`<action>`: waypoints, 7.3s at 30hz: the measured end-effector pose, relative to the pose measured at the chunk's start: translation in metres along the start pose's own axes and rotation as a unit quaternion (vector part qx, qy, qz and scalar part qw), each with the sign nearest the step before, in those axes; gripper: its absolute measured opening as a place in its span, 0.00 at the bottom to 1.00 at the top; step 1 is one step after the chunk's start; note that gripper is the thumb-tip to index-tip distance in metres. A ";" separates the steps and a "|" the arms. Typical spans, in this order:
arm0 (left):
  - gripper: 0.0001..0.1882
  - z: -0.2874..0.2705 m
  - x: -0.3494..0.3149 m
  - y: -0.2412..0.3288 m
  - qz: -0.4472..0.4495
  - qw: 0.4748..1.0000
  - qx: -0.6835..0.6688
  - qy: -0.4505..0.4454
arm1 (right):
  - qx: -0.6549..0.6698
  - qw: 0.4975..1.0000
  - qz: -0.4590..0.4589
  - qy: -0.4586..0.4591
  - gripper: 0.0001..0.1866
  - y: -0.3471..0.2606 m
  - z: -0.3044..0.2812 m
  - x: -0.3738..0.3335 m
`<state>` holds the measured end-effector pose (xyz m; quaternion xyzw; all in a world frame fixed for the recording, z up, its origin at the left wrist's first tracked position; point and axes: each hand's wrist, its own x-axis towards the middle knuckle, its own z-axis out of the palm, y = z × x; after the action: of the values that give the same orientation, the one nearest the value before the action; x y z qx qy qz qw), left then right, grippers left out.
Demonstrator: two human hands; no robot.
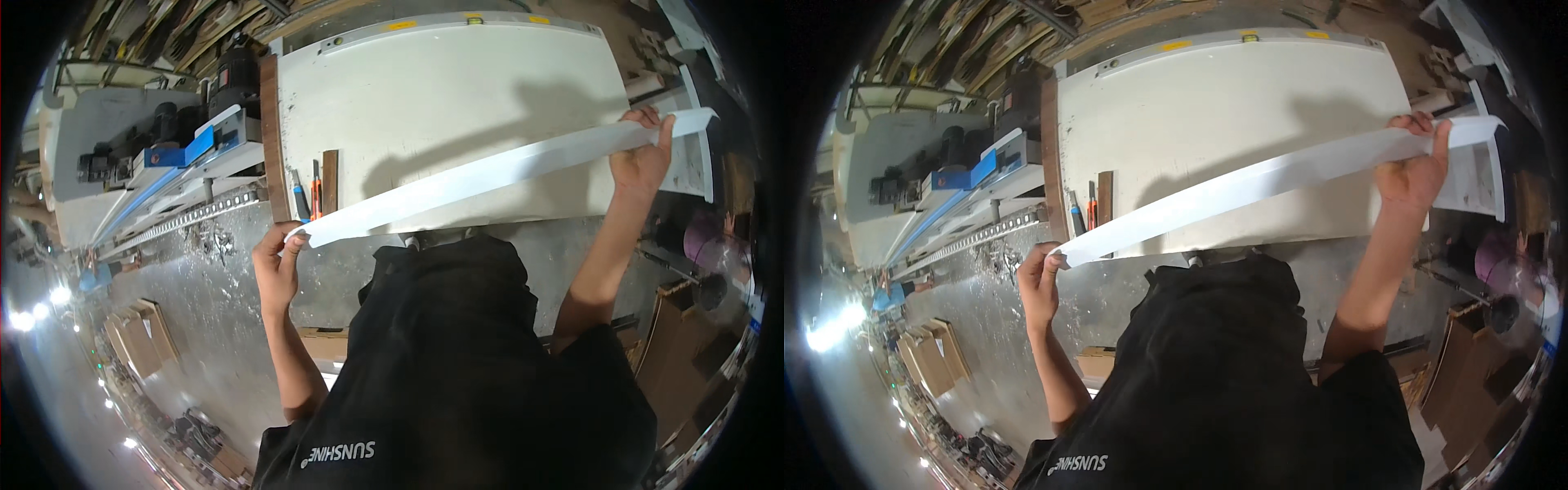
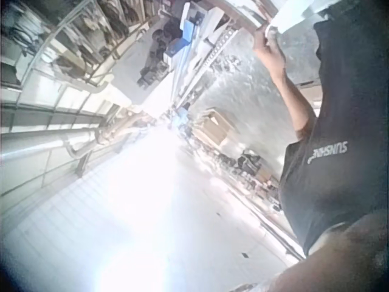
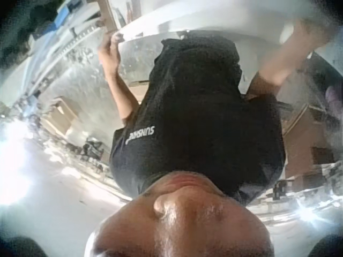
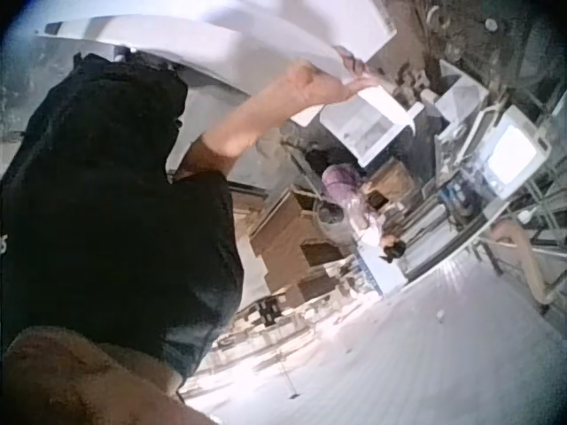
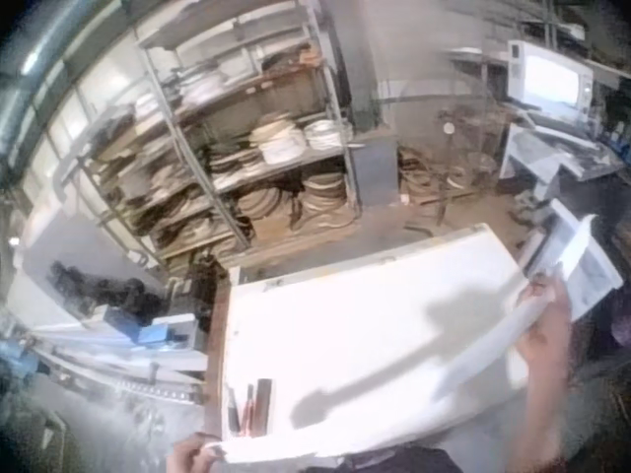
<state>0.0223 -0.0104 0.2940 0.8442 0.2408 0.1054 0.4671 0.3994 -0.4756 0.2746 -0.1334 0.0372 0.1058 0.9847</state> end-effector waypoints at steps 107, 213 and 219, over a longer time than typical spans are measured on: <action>0.19 0.045 0.027 -0.323 -0.246 0.912 0.194 0.264 | -0.824 0.390 0.033 -0.410 0.31 0.303 -0.113 -0.089; 0.14 0.198 -0.058 -0.195 -0.304 0.852 -0.272 0.327 | -0.764 0.329 0.186 -0.523 0.34 0.300 -0.195 -0.094; 0.16 0.190 -0.022 -0.241 -0.253 0.901 -0.188 0.297 | -0.800 0.416 -0.013 -0.433 0.35 0.270 -0.059 -0.015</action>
<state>0.0054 -0.0542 -0.0098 0.5809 0.5493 0.2731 0.5349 0.3228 -0.2401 0.1506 -0.7975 -0.4974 0.1190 0.3202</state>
